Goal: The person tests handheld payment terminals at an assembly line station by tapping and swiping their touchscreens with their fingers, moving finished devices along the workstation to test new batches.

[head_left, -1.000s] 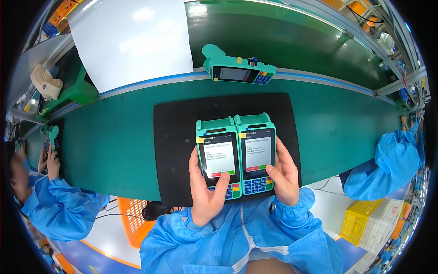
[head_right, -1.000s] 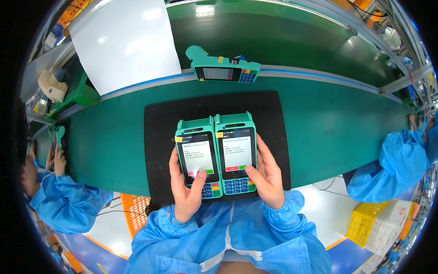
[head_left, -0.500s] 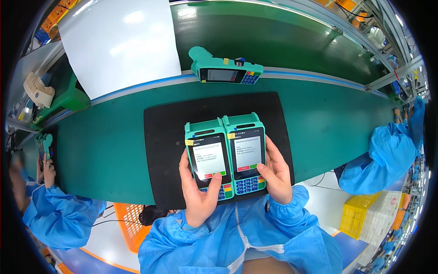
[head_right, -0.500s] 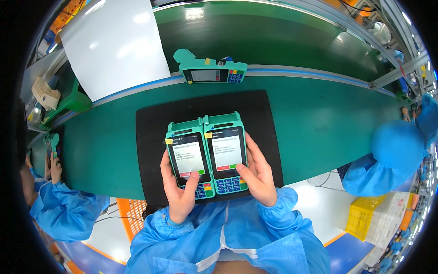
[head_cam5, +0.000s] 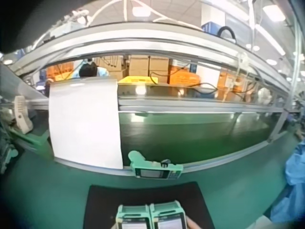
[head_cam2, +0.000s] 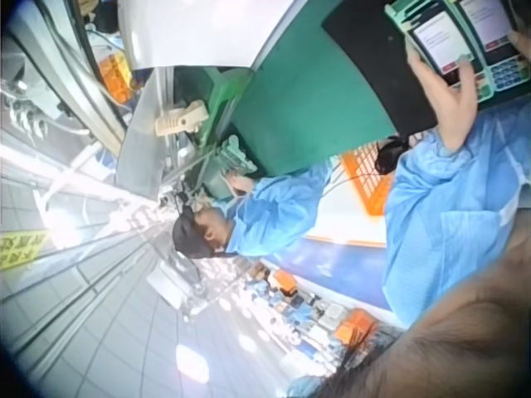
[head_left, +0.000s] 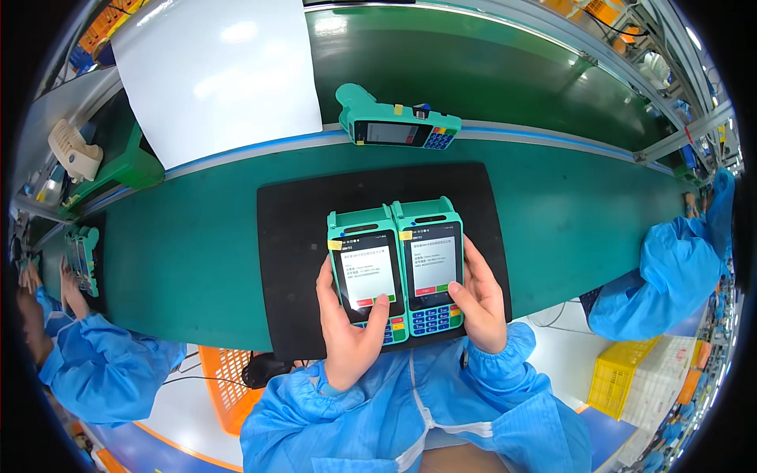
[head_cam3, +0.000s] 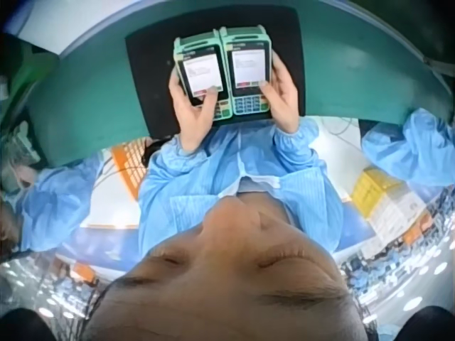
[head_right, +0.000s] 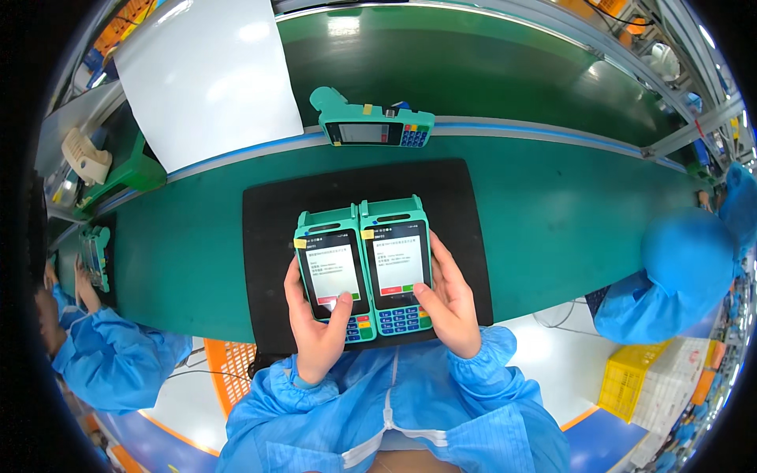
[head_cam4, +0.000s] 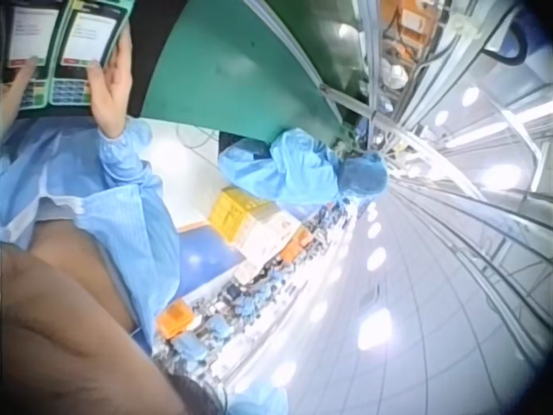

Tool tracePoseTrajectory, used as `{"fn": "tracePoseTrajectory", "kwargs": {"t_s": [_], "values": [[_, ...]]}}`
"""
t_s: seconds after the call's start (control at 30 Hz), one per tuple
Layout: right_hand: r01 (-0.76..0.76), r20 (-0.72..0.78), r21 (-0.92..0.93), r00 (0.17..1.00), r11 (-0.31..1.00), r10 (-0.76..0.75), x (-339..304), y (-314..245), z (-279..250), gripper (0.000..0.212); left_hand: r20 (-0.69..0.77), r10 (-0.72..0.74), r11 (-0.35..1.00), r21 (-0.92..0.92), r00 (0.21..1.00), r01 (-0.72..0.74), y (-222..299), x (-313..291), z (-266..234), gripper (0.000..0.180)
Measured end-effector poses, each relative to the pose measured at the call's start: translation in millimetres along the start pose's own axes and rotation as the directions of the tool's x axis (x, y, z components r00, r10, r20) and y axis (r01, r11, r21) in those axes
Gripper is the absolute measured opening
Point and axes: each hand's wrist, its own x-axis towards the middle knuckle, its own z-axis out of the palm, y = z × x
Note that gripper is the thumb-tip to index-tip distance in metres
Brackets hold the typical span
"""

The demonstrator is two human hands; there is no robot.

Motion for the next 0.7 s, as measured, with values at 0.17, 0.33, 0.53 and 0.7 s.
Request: {"fn": "tracePoseTrajectory", "kwargs": {"t_s": [0.17,0.33,0.53,0.7], "values": [[-0.031,0.017,0.025,0.999,0.999,0.031,-1,-2,2,0.062,0.005,0.006,1.0,-0.003,1.0,-0.006,-1,-2,-6,0.067],[0.2,0.009,-0.621,0.969,0.758,-0.248,1,-8,-2,0.056,-0.079,0.238,0.827,0.539,0.968,-0.159,17,7,-16,0.06],[0.21,0.084,-0.901,0.943,0.38,-0.321,14,-20,19,0.036,0.08,0.348,0.505,0.823,0.934,-0.258,44,18,-2,0.027],[0.238,0.131,-0.923,0.933,0.302,-0.335,24,-17,32,0.035,0.092,0.36,0.524,0.803,0.929,-0.282,36,28,14,0.026]]}}
